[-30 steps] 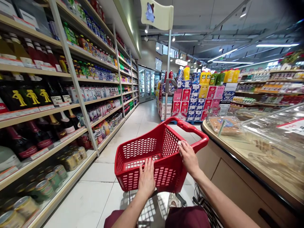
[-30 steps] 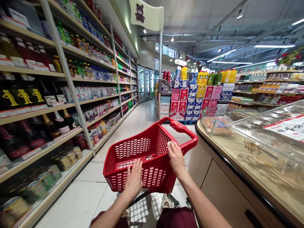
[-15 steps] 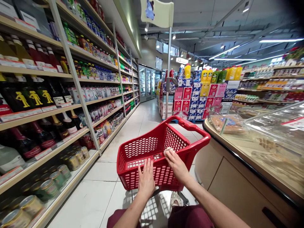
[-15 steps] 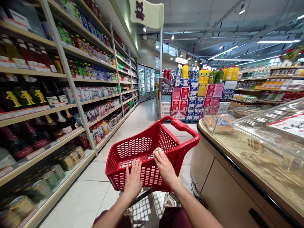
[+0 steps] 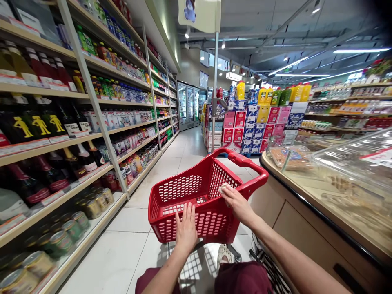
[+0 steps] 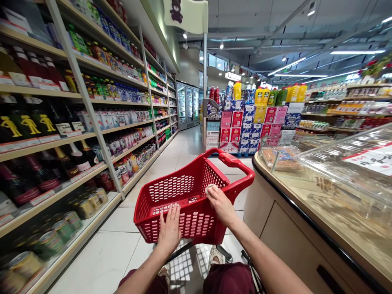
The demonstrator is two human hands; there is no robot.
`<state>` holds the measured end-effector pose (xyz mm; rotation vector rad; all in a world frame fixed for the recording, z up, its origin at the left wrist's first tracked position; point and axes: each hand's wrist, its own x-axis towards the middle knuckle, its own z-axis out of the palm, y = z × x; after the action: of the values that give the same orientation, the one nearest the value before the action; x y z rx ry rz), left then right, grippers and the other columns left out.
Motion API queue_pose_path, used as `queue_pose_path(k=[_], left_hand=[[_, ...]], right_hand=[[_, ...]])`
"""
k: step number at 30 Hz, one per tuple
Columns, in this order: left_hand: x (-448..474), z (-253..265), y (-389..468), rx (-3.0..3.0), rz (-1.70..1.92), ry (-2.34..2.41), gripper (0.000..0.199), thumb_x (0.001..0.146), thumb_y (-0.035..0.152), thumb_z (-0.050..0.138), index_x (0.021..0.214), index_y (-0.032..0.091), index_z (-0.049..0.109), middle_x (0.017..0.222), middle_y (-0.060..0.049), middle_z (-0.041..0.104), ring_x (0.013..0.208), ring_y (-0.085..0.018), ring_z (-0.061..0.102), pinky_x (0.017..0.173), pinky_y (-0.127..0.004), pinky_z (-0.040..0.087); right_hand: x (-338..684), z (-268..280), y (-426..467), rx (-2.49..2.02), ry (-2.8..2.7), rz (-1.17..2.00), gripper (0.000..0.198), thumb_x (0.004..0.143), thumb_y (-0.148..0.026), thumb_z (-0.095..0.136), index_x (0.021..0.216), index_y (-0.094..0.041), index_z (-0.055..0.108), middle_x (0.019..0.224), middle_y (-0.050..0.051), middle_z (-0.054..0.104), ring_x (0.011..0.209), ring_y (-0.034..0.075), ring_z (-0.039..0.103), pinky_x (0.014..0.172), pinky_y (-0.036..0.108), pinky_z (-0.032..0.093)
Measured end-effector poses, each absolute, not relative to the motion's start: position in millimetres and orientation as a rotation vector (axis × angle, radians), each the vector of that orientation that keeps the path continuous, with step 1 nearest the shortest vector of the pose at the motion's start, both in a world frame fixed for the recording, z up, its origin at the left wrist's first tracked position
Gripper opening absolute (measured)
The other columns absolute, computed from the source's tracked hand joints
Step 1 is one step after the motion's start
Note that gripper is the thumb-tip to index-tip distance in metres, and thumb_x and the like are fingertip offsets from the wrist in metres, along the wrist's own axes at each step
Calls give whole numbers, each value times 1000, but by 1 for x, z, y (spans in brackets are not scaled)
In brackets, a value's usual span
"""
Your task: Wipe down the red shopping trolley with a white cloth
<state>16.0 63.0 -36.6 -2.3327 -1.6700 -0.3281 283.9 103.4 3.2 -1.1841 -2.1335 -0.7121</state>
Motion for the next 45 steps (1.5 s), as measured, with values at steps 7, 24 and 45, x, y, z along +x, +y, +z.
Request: queue_pose_path(k=[7, 24, 45], left_hand=[[14, -44, 62, -2310, -383, -1608, 71, 71, 23, 43, 136, 15, 15, 143, -6, 20, 132, -25, 8, 104, -51, 13], [8, -46, 58, -2332, -450, -1634, 73, 68, 18, 43, 136, 12, 16, 142, -7, 21, 132, -22, 10, 105, -49, 14], [-7, -53, 55, -2296, -438, -1679, 72, 68, 13, 39, 136, 12, 15, 143, -7, 19, 132, -21, 5, 106, -47, 10]], right_hand=[[277, -2, 101, -1373, -1824, -788, 43, 78, -3, 32, 113, -13, 55, 124, 12, 48, 125, 24, 29, 98, 44, 34], [239, -18, 89, -1241, -2101, -763, 44, 81, -4, 31, 120, -15, 49, 130, 8, 43, 129, 21, 21, 101, 41, 32], [187, -35, 90, -1157, -2125, -597, 47, 81, -3, 32, 124, -16, 45, 131, 7, 42, 130, 18, 18, 103, 40, 30]])
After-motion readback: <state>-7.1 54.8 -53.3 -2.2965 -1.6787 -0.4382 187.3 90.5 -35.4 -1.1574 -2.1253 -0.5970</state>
